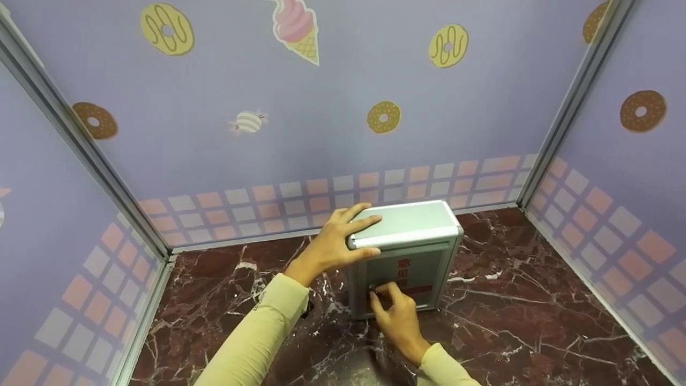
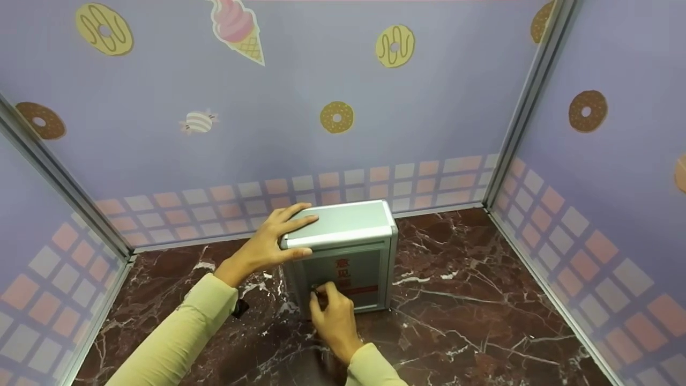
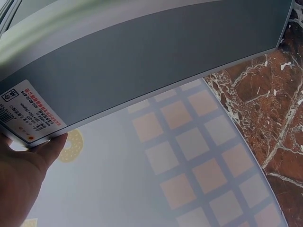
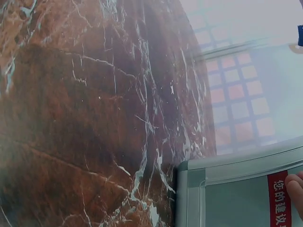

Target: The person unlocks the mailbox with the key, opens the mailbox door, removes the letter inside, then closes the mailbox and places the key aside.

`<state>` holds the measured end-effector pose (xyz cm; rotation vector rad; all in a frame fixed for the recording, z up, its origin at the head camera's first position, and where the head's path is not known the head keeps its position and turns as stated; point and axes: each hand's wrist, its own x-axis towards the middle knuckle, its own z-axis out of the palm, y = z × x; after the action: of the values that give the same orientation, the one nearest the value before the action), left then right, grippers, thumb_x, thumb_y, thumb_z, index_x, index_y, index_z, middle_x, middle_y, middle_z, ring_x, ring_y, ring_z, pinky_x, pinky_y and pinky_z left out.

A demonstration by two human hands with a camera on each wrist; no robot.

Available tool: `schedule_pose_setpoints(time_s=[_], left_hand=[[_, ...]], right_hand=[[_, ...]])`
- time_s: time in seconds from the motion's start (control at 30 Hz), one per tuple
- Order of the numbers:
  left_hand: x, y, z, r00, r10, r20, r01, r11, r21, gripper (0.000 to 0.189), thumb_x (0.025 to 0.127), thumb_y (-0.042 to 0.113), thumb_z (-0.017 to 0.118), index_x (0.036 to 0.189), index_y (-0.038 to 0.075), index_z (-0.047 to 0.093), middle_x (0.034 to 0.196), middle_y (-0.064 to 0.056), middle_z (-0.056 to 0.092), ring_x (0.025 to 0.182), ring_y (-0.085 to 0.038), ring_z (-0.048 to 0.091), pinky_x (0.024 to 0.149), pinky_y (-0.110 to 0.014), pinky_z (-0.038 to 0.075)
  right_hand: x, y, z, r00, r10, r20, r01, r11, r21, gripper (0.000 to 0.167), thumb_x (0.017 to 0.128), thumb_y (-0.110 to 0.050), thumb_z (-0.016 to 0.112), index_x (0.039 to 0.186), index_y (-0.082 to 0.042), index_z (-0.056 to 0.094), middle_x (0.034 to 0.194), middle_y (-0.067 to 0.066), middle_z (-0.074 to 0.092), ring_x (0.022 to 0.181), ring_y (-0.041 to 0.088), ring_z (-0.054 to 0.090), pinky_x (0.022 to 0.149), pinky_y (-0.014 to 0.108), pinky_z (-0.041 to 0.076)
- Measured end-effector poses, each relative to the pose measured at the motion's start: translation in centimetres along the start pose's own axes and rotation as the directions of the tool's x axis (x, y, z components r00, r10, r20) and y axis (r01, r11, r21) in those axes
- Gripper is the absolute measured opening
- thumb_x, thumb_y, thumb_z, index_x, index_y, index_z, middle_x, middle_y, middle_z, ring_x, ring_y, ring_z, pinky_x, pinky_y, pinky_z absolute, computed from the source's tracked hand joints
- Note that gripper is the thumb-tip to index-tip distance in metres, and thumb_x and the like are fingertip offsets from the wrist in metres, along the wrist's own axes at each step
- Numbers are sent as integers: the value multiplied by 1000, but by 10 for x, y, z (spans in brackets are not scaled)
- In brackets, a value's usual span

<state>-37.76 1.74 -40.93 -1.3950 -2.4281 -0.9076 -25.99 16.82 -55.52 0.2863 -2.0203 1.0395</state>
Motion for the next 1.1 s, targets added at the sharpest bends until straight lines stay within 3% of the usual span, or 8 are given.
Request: schedule_pose_setpoints(time_s=[0.47, 0.8, 1.1], left_hand=[[-1, 0, -1, 999, 42, 19, -42, 999, -6, 60, 96, 63, 43, 146, 30, 50, 157, 5, 31, 135, -25, 33, 103, -54, 37], [-1, -1, -4, 999, 42, 16, -41, 999, -18, 58, 97, 60, 47, 146, 30, 50, 157, 5, 29, 136, -27, 31, 103, -58, 35], [-2, -1, -3, 999, 36, 14, -35, 999, -5, 56, 96, 59, 48, 145, 32, 51, 157, 7, 31, 133, -25, 34, 103, -54, 36]], right_hand=[[-3, -3, -4, 995, 63, 79, -67, 996, 50, 11, 87, -1, 71, 92, -5, 62, 83, 5, 72, 67, 11, 66, 56, 27, 56], [-3, -3, -9, 999, -5, 54, 1, 997, 81, 14, 84, 4, 72, 90, -5, 63, 79, 0, 71, 63, 9, 65, 50, 19, 52], [-11, 0, -20, 992, -97, 78, 88, 990, 110, 18, 82, 6, 74, 89, -7, 64, 80, -1, 71, 68, 10, 67, 56, 23, 55]])
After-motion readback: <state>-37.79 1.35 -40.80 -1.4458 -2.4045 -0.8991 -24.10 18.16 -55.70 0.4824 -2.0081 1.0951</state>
